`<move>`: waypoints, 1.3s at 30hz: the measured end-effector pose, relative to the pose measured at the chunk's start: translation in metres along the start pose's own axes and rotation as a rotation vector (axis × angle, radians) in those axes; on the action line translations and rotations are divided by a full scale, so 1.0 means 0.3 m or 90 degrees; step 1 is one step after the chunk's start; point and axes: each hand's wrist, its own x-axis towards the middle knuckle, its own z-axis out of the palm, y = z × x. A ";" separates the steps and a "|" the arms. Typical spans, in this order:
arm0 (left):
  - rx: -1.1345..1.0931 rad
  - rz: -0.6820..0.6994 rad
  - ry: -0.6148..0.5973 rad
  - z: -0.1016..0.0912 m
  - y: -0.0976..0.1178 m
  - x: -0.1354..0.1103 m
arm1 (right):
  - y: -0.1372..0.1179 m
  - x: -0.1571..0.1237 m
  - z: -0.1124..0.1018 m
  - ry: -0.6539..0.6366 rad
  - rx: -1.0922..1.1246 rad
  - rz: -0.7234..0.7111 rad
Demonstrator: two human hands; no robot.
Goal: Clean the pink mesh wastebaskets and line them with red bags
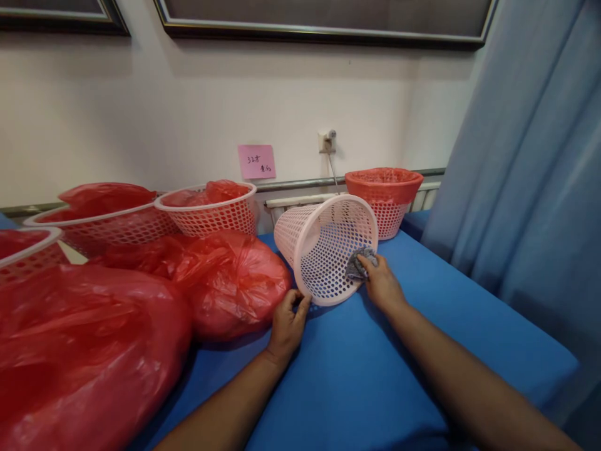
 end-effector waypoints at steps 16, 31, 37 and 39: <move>0.021 -0.022 -0.027 0.001 0.001 0.002 | 0.028 0.001 -0.050 0.001 -0.010 -0.003; 0.041 0.007 -0.058 -0.003 0.005 0.003 | 0.028 -0.001 -0.048 -0.004 0.020 -0.068; 0.026 0.009 -0.061 -0.001 0.012 -0.003 | 0.025 -0.014 -0.001 -0.045 0.067 -0.052; -0.003 -0.012 -0.131 0.010 -0.005 -0.005 | 0.006 -0.033 0.056 -0.131 0.219 -0.109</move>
